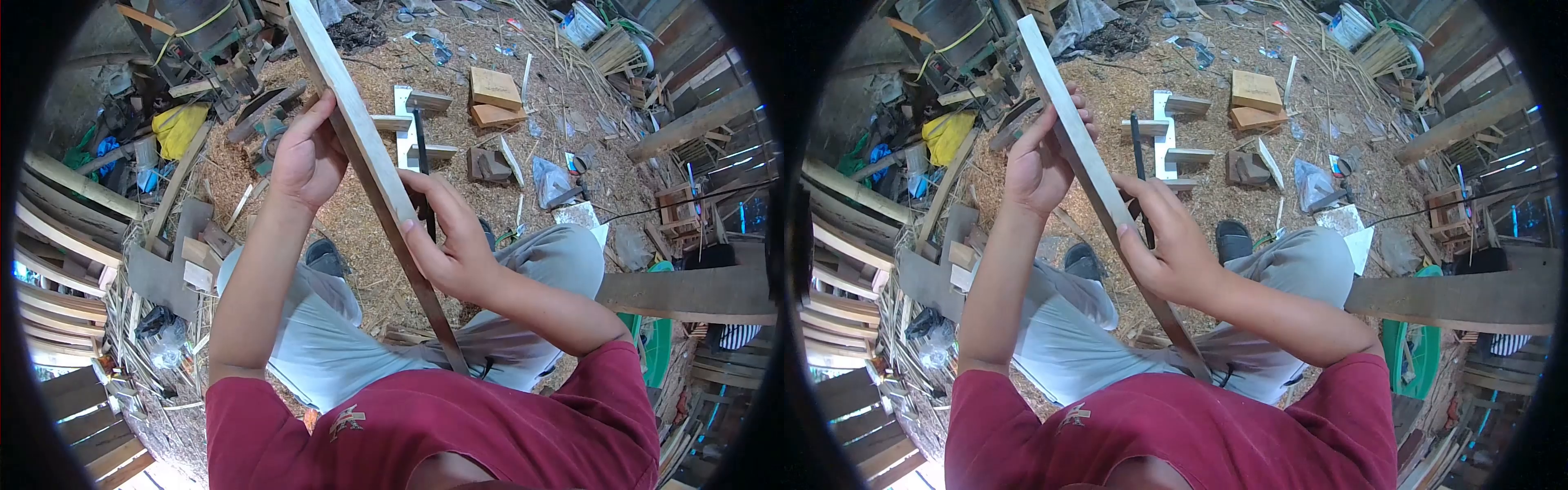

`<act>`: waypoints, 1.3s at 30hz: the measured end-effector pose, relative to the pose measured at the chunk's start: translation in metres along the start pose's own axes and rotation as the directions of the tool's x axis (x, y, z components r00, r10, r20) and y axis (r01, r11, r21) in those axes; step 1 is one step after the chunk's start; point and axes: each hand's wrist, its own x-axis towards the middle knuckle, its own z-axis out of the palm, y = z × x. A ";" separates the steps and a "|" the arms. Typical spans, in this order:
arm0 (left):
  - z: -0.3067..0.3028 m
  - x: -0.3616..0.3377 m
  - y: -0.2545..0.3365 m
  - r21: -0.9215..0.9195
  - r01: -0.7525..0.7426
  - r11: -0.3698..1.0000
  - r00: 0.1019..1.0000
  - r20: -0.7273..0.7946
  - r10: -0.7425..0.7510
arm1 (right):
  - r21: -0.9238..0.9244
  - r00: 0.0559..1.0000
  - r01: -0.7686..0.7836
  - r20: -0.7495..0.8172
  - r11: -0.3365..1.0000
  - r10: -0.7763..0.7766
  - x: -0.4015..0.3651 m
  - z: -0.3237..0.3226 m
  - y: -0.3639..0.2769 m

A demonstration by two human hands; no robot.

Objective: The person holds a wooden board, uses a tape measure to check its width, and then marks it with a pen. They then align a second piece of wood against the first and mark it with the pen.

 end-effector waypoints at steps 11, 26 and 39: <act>0.000 0.005 -0.006 -0.035 0.057 0.998 0.998 0.012 -0.057 | -0.105 0.991 -0.107 -0.094 0.989 0.097 0.001 0.002 -0.003; 0.020 -0.010 -0.013 -0.022 -0.065 0.998 0.994 0.083 0.067 | -0.066 0.998 0.002 -0.060 0.998 -0.006 0.001 0.005 -0.013; 0.022 -0.008 -0.015 -0.178 -0.039 0.983 0.955 0.281 0.089 | -0.057 0.996 0.056 -0.061 0.997 -0.059 0.000 0.004 -0.017</act>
